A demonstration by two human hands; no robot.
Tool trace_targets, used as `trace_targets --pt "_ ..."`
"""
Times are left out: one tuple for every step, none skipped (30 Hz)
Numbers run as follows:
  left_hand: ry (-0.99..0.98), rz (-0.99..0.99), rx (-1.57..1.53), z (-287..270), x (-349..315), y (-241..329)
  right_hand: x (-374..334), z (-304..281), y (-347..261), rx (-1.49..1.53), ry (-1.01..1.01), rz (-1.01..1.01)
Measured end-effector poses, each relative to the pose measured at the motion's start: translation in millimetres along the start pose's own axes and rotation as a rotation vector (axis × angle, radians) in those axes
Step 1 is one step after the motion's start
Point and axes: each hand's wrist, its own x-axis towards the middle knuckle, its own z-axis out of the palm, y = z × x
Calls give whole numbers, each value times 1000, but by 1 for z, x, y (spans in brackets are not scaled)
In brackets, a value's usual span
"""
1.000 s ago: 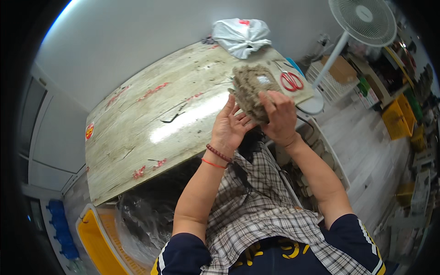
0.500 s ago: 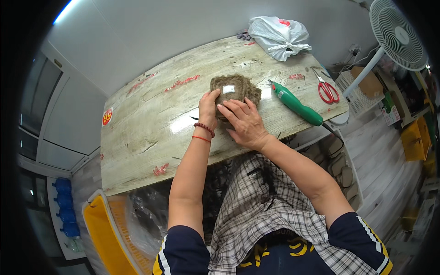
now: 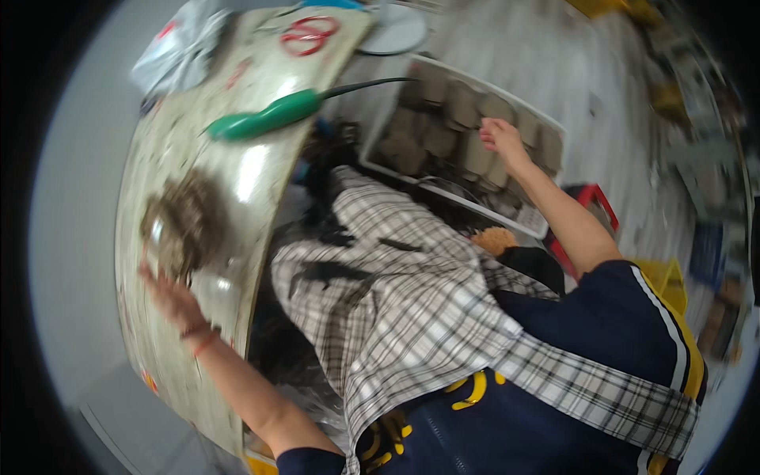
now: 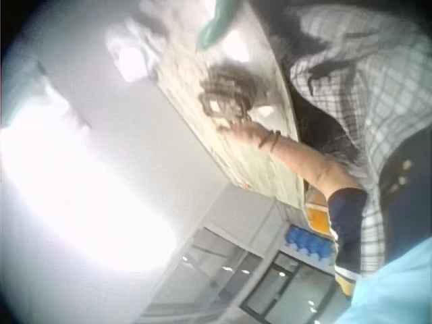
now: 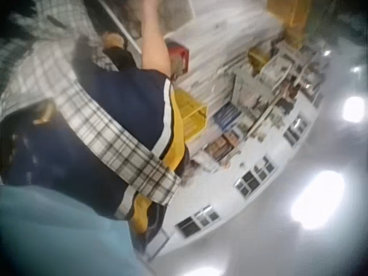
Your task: The person retrieves fabric pads from a white basket, stacks them on a table, and uses a green rotary cutter to trim the edges of each pad. The trimmed pads are stacked in piles on the table.
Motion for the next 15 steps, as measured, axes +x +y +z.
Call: trace_targets --pt "37 -51 35 34 -16 13 10 -46 32 102 159 192" --pt "114 -68 62 42 -27 13 19 -85 68 216 291 375" --pt "197 -85 92 44 -32 13 21 -117 105 333 415 554" --pt "287 -80 119 39 -36 6 21 -139 146 472 426 700" --pt "387 -65 155 31 -41 -2 18 -151 176 613 418 848" --pt "401 -29 238 27 -56 1 11 -132 182 661 414 955" --pt "407 -2 311 26 -67 -1 6 -121 197 703 393 1004" --pt "450 -1 314 20 -69 -10 7 -111 212 745 373 1047" --pt "496 1 314 10 -69 -21 11 -100 222 748 417 1047" --pt "542 0 315 6 -68 -31 15 -88 233 750 463 1048" --pt "536 16 361 8 -71 -35 18 -76 238 747 504 1054" --pt "528 30 408 11 -72 -38 21 -71 242 779 539 1076" --pt "526 49 457 12 -74 -40 26 -66 239 808 568 1099" --pt "526 96 502 4 -72 -42 28 -61 238 833 596 1120" --pt "550 86 509 -5 -71 -41 29 -57 242 884 625 1118"
